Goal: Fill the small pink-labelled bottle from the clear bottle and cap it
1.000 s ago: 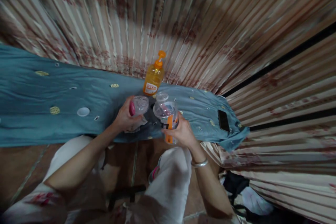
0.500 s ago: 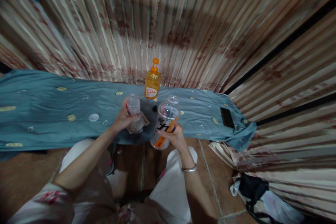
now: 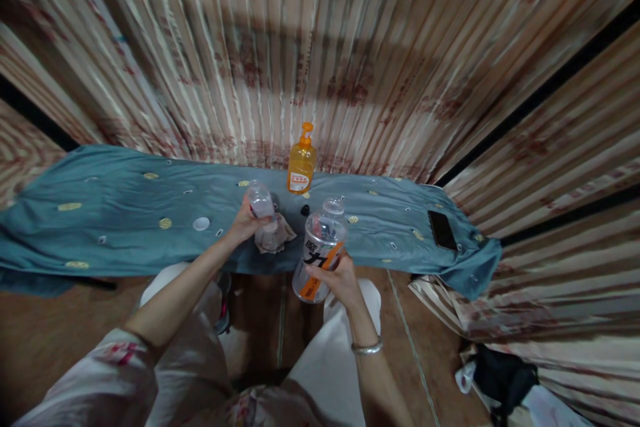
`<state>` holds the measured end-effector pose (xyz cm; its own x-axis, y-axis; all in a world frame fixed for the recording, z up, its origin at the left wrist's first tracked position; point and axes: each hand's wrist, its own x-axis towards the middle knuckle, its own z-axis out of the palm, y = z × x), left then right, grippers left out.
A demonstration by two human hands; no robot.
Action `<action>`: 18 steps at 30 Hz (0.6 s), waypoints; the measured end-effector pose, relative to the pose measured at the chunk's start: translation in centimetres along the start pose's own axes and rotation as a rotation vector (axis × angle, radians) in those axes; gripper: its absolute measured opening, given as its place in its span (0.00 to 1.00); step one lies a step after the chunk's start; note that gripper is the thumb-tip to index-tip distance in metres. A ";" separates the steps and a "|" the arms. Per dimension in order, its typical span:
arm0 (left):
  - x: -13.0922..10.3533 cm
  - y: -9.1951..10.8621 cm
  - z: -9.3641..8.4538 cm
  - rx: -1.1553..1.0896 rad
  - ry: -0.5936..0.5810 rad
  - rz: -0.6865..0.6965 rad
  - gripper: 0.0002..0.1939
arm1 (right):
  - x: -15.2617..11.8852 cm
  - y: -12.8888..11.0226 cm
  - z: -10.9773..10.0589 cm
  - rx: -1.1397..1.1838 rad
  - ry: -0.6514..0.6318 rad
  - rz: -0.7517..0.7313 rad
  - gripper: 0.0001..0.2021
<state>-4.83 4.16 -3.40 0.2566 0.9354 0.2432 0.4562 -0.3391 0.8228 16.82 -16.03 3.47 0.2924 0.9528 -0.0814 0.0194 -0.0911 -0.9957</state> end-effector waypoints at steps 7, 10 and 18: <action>-1.0 1.3 -0.2 -0.240 0.069 -0.127 0.44 | 2.4 -1.5 0.9 -0.111 0.112 -0.106 0.28; -1.4 1.0 0.2 -0.371 0.137 -0.096 0.44 | 5.3 -3.8 1.7 -0.180 0.187 -0.213 0.31; -2.9 0.7 0.9 -0.505 0.151 -0.053 0.45 | 14.8 -10.3 8.2 -0.247 0.179 -0.556 0.33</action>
<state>-4.47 1.11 -4.05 0.1022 0.9665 0.2353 -0.0116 -0.2354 0.9718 13.12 1.37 12.20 0.3302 0.8156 0.4752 0.4282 0.3192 -0.8454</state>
